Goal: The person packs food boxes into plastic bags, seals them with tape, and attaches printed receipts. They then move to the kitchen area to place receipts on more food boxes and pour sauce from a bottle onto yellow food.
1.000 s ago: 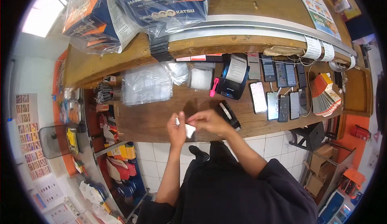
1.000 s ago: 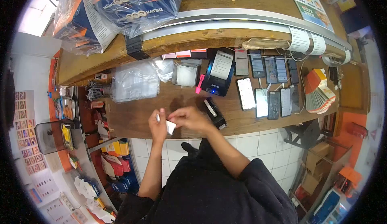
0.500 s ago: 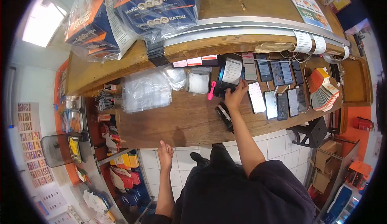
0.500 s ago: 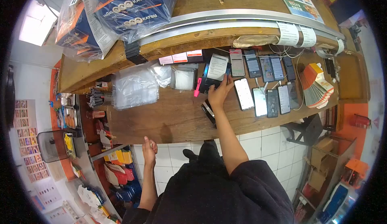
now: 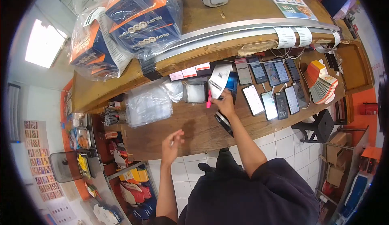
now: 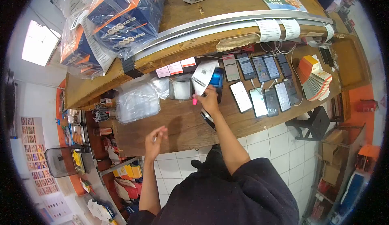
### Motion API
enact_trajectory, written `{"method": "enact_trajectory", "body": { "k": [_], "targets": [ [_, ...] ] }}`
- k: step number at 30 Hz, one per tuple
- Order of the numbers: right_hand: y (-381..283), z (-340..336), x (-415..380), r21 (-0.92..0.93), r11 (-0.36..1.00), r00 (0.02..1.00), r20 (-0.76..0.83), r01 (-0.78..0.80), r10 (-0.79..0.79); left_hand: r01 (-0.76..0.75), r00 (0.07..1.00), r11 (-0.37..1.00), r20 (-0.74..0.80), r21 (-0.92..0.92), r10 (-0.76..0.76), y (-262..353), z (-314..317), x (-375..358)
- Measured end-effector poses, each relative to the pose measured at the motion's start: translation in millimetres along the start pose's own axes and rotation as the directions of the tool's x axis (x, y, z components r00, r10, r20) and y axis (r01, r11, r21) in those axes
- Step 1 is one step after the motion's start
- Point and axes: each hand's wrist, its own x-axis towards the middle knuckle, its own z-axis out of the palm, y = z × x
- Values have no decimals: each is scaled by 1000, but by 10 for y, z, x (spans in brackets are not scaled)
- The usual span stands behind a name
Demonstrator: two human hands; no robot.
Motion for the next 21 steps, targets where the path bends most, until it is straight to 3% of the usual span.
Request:
{"method": "enact_trajectory", "body": {
  "k": [2, 4, 5, 8, 9, 12, 13, 14, 15, 16, 17, 20, 21],
  "targets": [
    [-333, -7, -86, 410, 852, 908, 387, -324, 159, -293, 951, 934, -36, 206, 307, 291, 44, 347],
    [-641, -5, -265, 491, 772, 827, 557, -404, 79, -298, 952, 945, -37, 132, 305, 424, 135, 714],
    [-775, -24, -371, 456, 714, 731, 673, -531, 114, -242, 970, 965, 59, 105, 236, 551, 163, 833],
    [-979, -78, -651, 408, 796, 713, 700, -448, 42, -41, 962, 990, 273, 136, 3, 727, 281, 1039],
    [-1032, -183, -658, 234, 775, 560, 809, -587, 180, -98, 969, 992, 237, 85, 75, 576, 333, 1109],
    [-1177, -633, -552, 33, 996, 502, 865, -82, 13, -258, 955, 958, 187, 126, 232, 612, 376, 1009],
    [-1346, -724, -492, 9, 991, 654, 752, -132, 81, -322, 937, 930, 201, 179, 286, 380, 387, 1026],
    [-1500, -752, -404, 43, 997, 781, 619, 65, -78, -341, 905, 911, 344, 231, 251, 543, 354, 960],
    [-1650, -742, -289, 37, 964, 848, 467, 264, -250, -364, 856, 890, 475, 275, 204, 902, 309, 843],
    [-1714, -739, -206, -6, 892, 850, 306, 451, -428, -393, 793, 865, 591, 312, 147, 1181, 286, 746],
    [-1632, -713, -177, 113, 962, 832, 482, 250, -273, -404, 780, 861, 609, 309, 147, 1304, 283, 701],
    [-1567, -713, 39, 83, 987, 612, 777, 135, -149, -345, 811, 831, 584, 437, 30, 1577, 182, 631],
    [-1765, -805, 132, 8, 992, 557, 827, 122, -76, -411, 808, 821, 576, 396, 127, 1548, 146, 612]
  ]
}}
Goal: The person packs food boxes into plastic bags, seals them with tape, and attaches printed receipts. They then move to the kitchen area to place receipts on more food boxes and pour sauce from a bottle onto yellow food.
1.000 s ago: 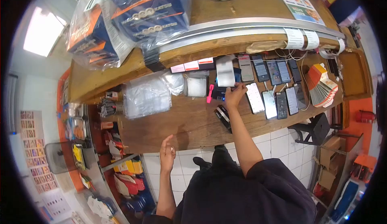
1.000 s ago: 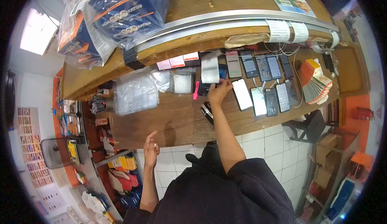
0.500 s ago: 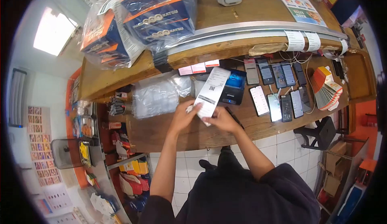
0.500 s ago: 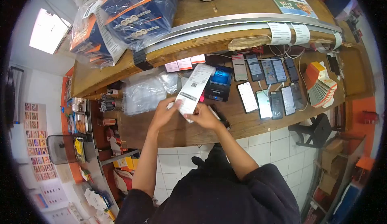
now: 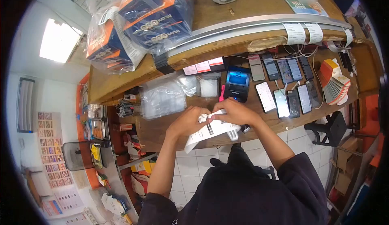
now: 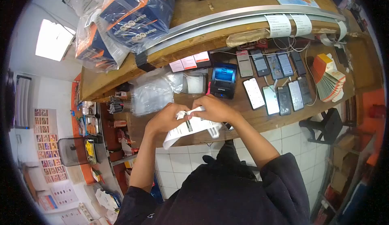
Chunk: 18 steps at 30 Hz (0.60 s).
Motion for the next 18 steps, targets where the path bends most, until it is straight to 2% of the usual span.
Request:
{"method": "enact_trajectory", "body": {
  "k": [3, 6, 9, 10, 12, 13, 15, 17, 18],
  "targets": [
    [-41, -25, 27, -23, 1000, 999, -33, 15, -16, -15, 994, 992, -109, -123, 1, -124, 50, -43],
    [-37, 87, 57, -233, 962, 978, -117, 144, -174, -28, 966, 955, -254, -297, -50, -274, 159, -43],
    [-75, 47, 45, -136, 979, 981, -102, 149, -164, -135, 934, 959, -355, -251, 38, -403, 219, -77],
    [0, 39, 34, -164, 963, 954, -174, 216, -243, -85, 923, 971, -385, -222, -8, -396, 174, -122],
    [-27, -348, -94, -98, 986, 979, -137, 137, -149, 13, 891, 986, -446, -168, -88, -381, -29, -277],
    [-161, -568, -127, -74, 992, 988, -112, 98, -106, 119, 869, 993, -484, 3, -103, -425, -166, -357],
    [-444, -829, -176, 9, 997, 991, -114, -71, 71, 225, 905, 970, -349, -98, -245, -262, -284, -435],
    [-530, -820, -47, -129, 979, 985, 83, 159, -149, -105, 935, 994, -337, 37, 111, -37, -146, -313],
    [-606, -752, 19, -189, 953, 967, 135, 237, -214, -210, 933, 977, -304, -31, 191, 54, -49, -216]
  ]
}}
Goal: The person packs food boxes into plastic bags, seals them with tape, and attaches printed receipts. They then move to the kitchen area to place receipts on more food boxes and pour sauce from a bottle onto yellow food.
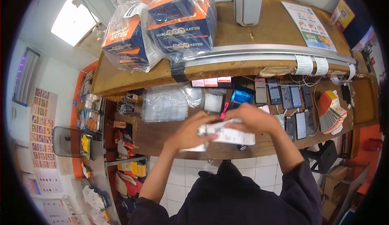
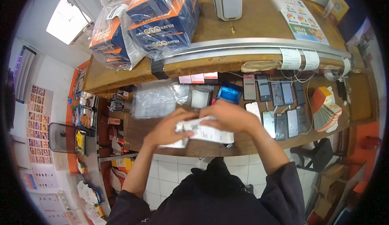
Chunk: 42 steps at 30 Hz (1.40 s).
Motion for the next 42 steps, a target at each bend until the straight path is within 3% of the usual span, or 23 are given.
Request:
{"method": "enact_trajectory", "body": {
  "k": [1, 3, 5, 6, 9, 10, 11, 12, 13, 15, 17, 20, 24, 30, 32, 35, 37, 39, 42],
  "targets": [
    [-43, 11, 66, -70, 995, 996, 43, 76, -73, -19, 1000, 998, 14, -59, 19, 122, 40, 89],
    [-91, -205, 95, -149, 989, 995, 101, -9, 24, -45, 987, 998, -154, -39, 39, -22, 18, 177],
    [-140, -686, 26, -206, 973, 980, 144, -108, 140, 21, 968, 988, -246, -154, -58, -150, -153, 184],
    [-79, -818, 50, -255, 967, 1000, -9, -28, 27, 47, 952, 975, -286, -215, -109, -196, -202, 209],
    [-82, -1029, 218, -68, 939, 869, -407, -336, 282, 77, 919, 940, -342, -334, -197, -203, -19, 308],
    [-9, -967, 328, 38, 962, 822, -511, -272, 252, 71, 901, 907, -364, -415, -238, -233, 134, 359],
    [168, -871, 435, 135, 972, 757, -611, -190, 233, 79, 880, 922, -407, -380, -243, -281, 283, 410],
    [417, -800, 473, -6, 981, 750, -646, -195, 145, 125, 899, 935, -360, -332, -248, -241, 341, 385],
    [659, -711, 511, -291, 946, 722, -684, -141, -103, 152, 920, 949, -311, -278, -238, -196, 399, 402],
    [687, -702, 482, -466, 879, 749, -616, -99, -242, 86, 939, 926, -280, -369, -198, -183, 614, 432],
    [601, -701, 462, -511, 858, 730, -606, -52, -317, 26, 952, 933, -276, -359, -132, -136, 745, 459],
    [536, -767, 388, -563, 825, 816, -500, -51, -290, 170, 961, 838, -99, -519, -256, 52, 686, 432],
    [576, -764, 398, -614, 789, 833, -447, -20, -327, 122, 979, 952, -125, -281, -162, -214, 612, 197],
    [619, -680, 456, -682, 729, 782, -484, -54, -394, 272, 885, 889, -268, -368, -382, -706, 429, -916],
    [608, -640, 472, -686, 717, 759, -530, -122, -378, 348, 777, 735, -259, -582, -574, -828, 444, -1347],
    [589, -637, 472, -719, 684, 761, -509, -119, -403, 314, 755, 665, -247, -677, -607, -1076, 626, -2007],
    [517, -604, 442, -639, 760, 753, -556, -117, -352, 318, 692, 634, -285, -705, -664, -1152, 728, -2224],
    [388, -475, 431, -492, 868, 706, -638, -68, -306, 305, 701, 674, -321, -672, -637, -991, 731, -2303],
    [147, 333, 445, -375, 927, 738, -619, 22, -268, 252, 690, 641, -330, -725, -644, -721, 716, -2085]
  ]
}}
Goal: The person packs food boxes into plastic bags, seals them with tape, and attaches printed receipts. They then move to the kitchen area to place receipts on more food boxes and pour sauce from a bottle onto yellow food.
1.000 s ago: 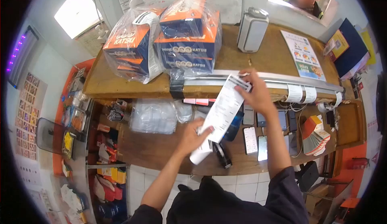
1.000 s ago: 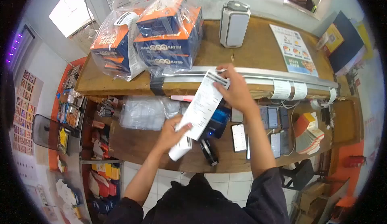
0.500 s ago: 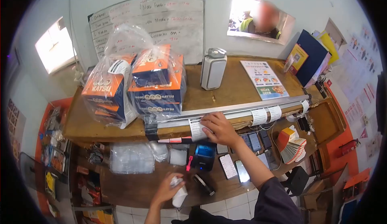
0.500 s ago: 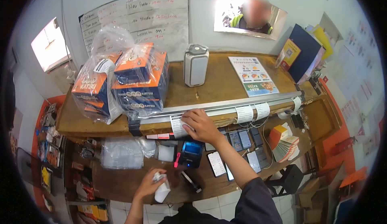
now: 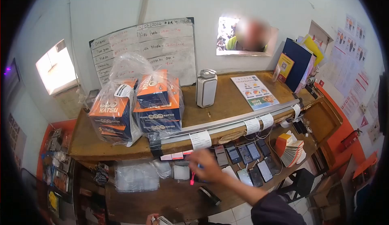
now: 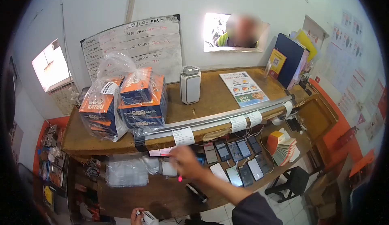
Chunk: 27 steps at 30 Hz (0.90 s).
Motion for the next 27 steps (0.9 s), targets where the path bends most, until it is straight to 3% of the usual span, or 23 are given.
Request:
{"method": "enact_trajectory", "body": {
  "k": [1, 2, 3, 5, 7, 9, 13, 15, 17, 18, 21, 23, 25, 27],
  "targets": [
    [-198, 271, -234, 234, 972, 998, 54, -33, 21, 25, 1000, 999, 0, -44, -25, 61, 90, -16],
    [-573, 363, -322, 340, 902, 923, 358, -268, 139, -21, 1000, 998, 2, -54, 22, 60, 184, 10],
    [-708, 616, -560, 386, 887, 903, 423, -253, 74, -1, 1000, 998, 16, -69, 2, 96, 264, 24],
    [-864, 1030, -1042, 469, 762, 806, 580, -446, 115, 41, 999, 995, 34, -94, -38, 240, 391, 37],
    [-855, 1342, -1339, 532, 533, 688, 712, -658, 140, -124, 986, 992, 115, 9, 122, 411, 460, 50],
    [-759, 1346, -1411, 492, 510, 639, 752, -706, 159, -199, 975, 970, 126, 142, 182, 342, 489, 109],
    [-667, 970, -1236, 456, 360, 520, 848, -814, 101, -130, 985, 984, 129, 119, 114, 149, 454, 143],
    [-554, 931, -1258, 489, 369, 582, 788, -791, 203, -93, 984, 983, 168, 160, 65, 231, 465, 125],
    [-470, 829, -1192, 396, 429, 534, 801, -812, 272, -79, 978, 978, 205, 192, 39, 287, 502, 98],
    [-380, 862, -1245, 399, 553, 616, 734, -732, 287, -86, 975, 975, 216, 204, 41, 302, 527, 92],
    [-565, 583, -937, 294, 649, 625, 692, -702, 363, -133, 969, 971, 234, 199, 85, 325, 584, 131],
    [-481, 694, -1083, 399, 570, 644, 691, -718, 328, -195, 954, 967, 259, 166, 148, 142, 581, 152],
    [-478, 627, -1042, 480, 400, 613, 714, -781, 339, -109, 948, 989, 309, 102, 73, 333, 633, 126],
    [-461, 594, -983, 467, 462, 628, 719, -754, 298, -52, 934, 994, 356, 101, 13, 505, 598, 118]
  ]
}}
